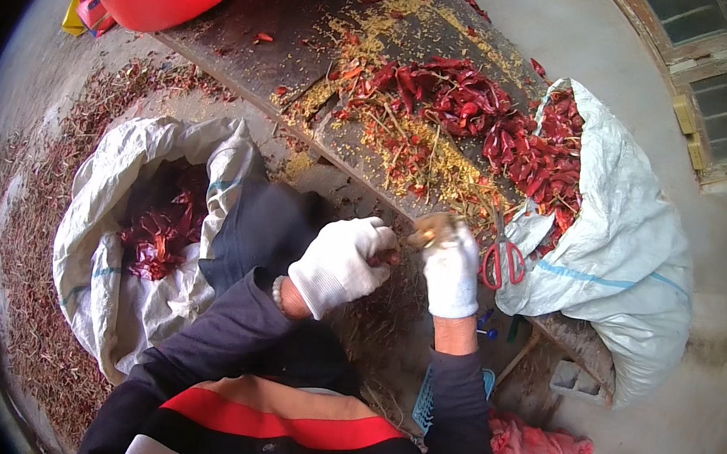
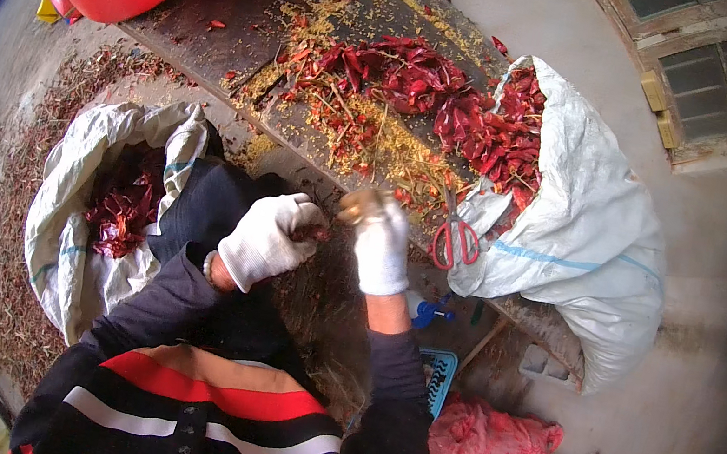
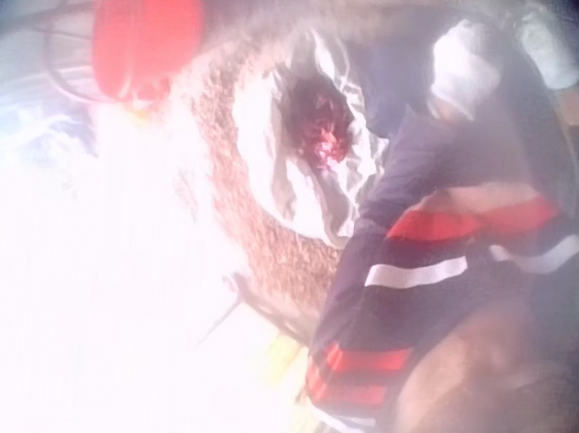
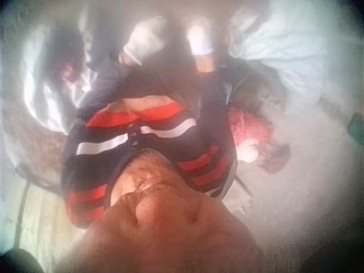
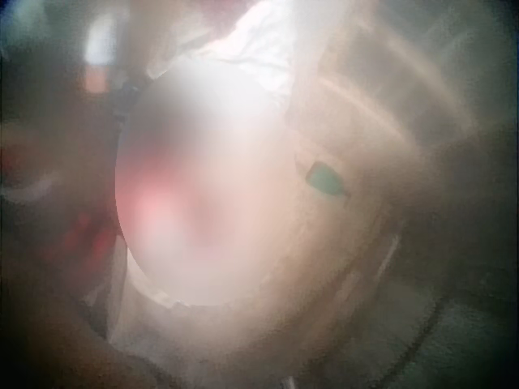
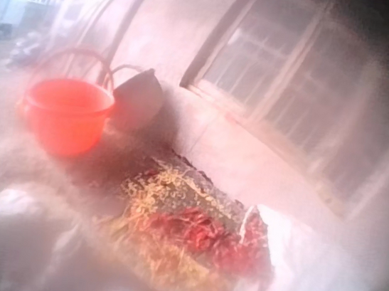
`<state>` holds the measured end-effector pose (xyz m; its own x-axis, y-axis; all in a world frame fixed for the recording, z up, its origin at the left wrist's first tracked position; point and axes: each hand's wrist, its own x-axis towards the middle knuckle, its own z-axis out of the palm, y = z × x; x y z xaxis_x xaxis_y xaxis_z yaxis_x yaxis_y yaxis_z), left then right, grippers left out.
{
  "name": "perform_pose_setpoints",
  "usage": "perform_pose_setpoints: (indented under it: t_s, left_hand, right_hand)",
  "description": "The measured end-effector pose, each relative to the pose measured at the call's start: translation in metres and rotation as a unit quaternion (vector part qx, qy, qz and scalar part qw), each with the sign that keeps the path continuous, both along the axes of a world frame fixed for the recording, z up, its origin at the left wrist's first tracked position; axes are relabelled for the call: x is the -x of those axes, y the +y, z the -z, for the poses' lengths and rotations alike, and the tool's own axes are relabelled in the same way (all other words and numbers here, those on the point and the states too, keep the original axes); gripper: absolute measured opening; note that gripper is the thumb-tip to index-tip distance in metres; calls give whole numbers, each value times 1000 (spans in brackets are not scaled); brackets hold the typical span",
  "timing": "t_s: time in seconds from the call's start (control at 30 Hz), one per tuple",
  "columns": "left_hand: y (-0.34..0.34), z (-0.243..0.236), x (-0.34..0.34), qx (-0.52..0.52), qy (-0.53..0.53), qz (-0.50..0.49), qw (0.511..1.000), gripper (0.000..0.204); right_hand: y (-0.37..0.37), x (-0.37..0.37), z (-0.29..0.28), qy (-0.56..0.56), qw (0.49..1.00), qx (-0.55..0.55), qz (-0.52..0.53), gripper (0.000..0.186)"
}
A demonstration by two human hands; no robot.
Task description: The person sits on the floor and removes stems from dried red peppers using a pair of scissors. They pick peppers from a pile on a low table, cut the stems, and place the trimmed peppers into a white sack.
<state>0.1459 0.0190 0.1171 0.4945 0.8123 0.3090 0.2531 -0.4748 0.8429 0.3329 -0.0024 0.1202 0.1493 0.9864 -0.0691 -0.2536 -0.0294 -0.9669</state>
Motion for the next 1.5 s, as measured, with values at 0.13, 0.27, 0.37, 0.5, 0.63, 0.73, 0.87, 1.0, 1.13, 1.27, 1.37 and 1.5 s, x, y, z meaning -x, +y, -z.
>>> perform_pose_setpoints:
  t_s: [0.13,0.27,0.37,0.5,0.63,0.73,0.87,1.0,1.13,1.27,1.37,1.5]
  left_hand:
    - [-1,3,2,366,-179,25,913,14]
    - [2,-4,5,522,-324,72,786,13]
    - [2,-18,11,560,-345,73,749,11]
    - [6,-10,16,562,-339,130,743,9]
    - [7,-4,10,551,-344,107,753,14]
    - [9,-6,10,571,-398,121,708,24]
    - [9,1,10,560,-406,121,712,31]
    - [8,-8,9,568,-395,87,717,21]
    - [9,-11,6,551,-339,41,761,7]
    - [7,-9,2,493,-297,-24,817,16]
    - [5,-5,-1,481,-275,-39,831,17]
    - [7,-7,-6,491,-291,-74,818,14]
  right_hand:
    - [1,-22,10,-209,973,3,101,12]
    - [-16,-28,34,-636,705,51,-311,21]
    - [11,-35,19,-685,696,-11,-214,14]
    - [89,-66,39,-708,690,-143,48,13]
    - [177,-100,64,-752,635,-150,97,11]
    - [203,-95,69,-829,540,-117,88,11]
    - [214,-91,75,-841,535,-49,66,18]
    - [207,-98,76,-812,575,-57,81,18]
    - [175,-105,72,-710,684,-88,143,17]
    - [124,-68,46,-639,760,-35,114,9]
    - [89,-41,30,-624,772,-88,90,9]
    - [45,1,-4,-494,863,-103,28,13]
